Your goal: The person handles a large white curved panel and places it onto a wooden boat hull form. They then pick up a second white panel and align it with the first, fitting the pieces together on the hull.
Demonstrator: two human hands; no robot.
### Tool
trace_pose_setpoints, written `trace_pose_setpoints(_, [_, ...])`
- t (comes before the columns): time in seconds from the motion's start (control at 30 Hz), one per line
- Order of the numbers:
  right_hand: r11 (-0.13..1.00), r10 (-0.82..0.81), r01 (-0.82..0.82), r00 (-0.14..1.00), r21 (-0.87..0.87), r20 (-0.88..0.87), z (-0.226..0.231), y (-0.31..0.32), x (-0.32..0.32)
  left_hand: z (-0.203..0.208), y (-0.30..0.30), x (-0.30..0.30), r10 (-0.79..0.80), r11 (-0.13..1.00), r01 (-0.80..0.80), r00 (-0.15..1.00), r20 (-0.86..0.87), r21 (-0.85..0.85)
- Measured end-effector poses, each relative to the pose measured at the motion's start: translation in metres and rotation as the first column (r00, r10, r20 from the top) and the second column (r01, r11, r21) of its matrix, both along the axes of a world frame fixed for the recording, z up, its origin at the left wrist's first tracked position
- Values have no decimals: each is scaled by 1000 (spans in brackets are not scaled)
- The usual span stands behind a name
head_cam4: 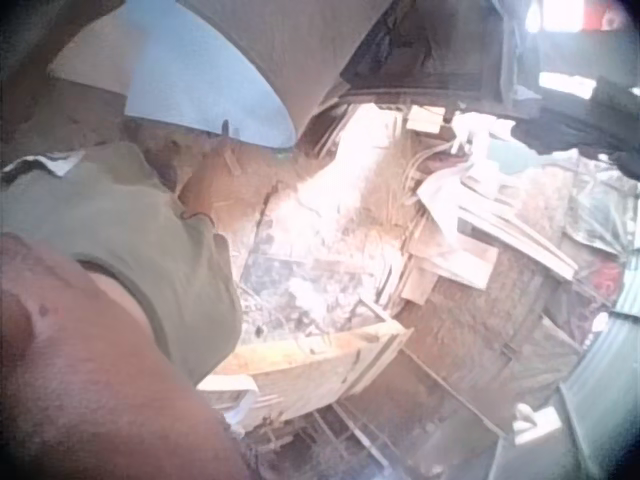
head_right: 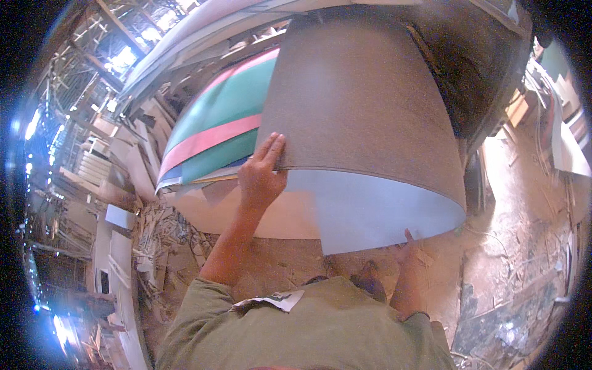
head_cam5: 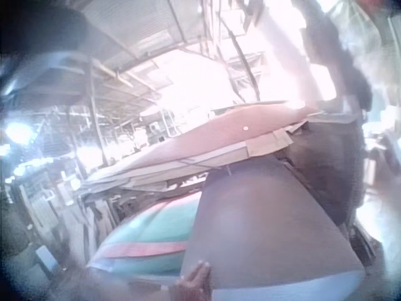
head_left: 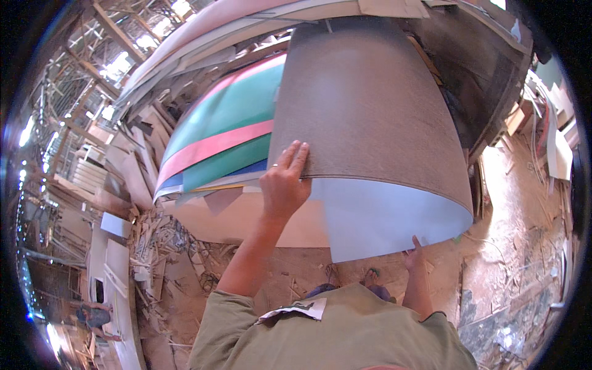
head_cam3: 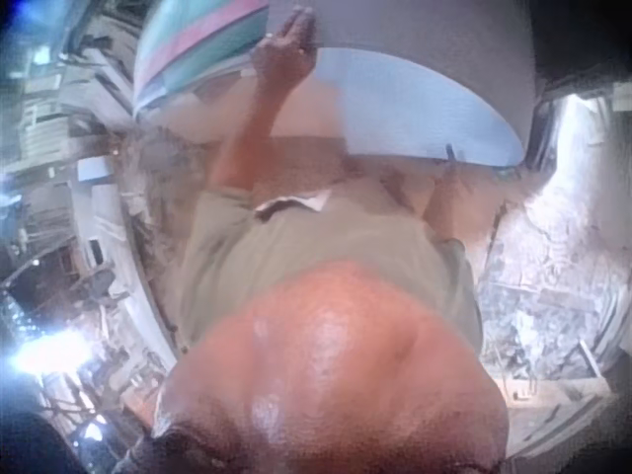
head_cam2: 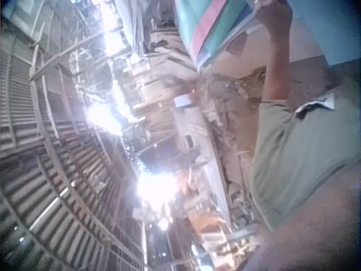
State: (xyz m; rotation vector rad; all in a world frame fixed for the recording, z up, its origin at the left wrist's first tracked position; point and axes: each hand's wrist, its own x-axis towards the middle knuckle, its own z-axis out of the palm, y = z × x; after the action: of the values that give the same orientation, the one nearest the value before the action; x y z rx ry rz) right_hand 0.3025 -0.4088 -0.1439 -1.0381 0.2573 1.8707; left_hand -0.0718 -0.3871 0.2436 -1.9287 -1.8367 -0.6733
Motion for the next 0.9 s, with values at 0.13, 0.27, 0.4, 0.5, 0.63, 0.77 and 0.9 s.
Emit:
trace_pose_setpoints(0.13, [980, -52, -35, 907, 198, 418, -5, 8, -7, -2, 4, -1, -12, 1000, 13, 995, -101, 9])
trace_pose_setpoints(0.27, [975, -74, -59, 822, 215, 564, 2, -2, 4, -3, 6, -9, 12, 1000, -9, 994, -113, 28])
trace_pose_setpoints(0.4, [971, -107, -114, 578, 209, 809, 36, -22, 37, 2, 2, -33, 2, 993, 5, 999, -52, 120])
trace_pose_setpoints(0.5, [931, -325, -36, 372, 364, 869, 68, -28, 74, -5, -9, -60, 6, 998, -7, 1000, 26, 69])
trace_pose_setpoints(0.63, [949, -272, -212, -184, 232, 945, 143, -54, 134, -28, -30, -118, -9, 992, -2, 996, 89, 127])
trace_pose_setpoints(0.77, [975, -181, -212, -588, 65, 789, 255, -95, 142, -68, -60, -204, 14, 989, -38, 986, 166, 143])
trace_pose_setpoints(0.9, [949, -277, -314, -819, 12, 502, 368, -141, 90, -120, -90, -295, 44, 992, -79, 950, 309, 102])
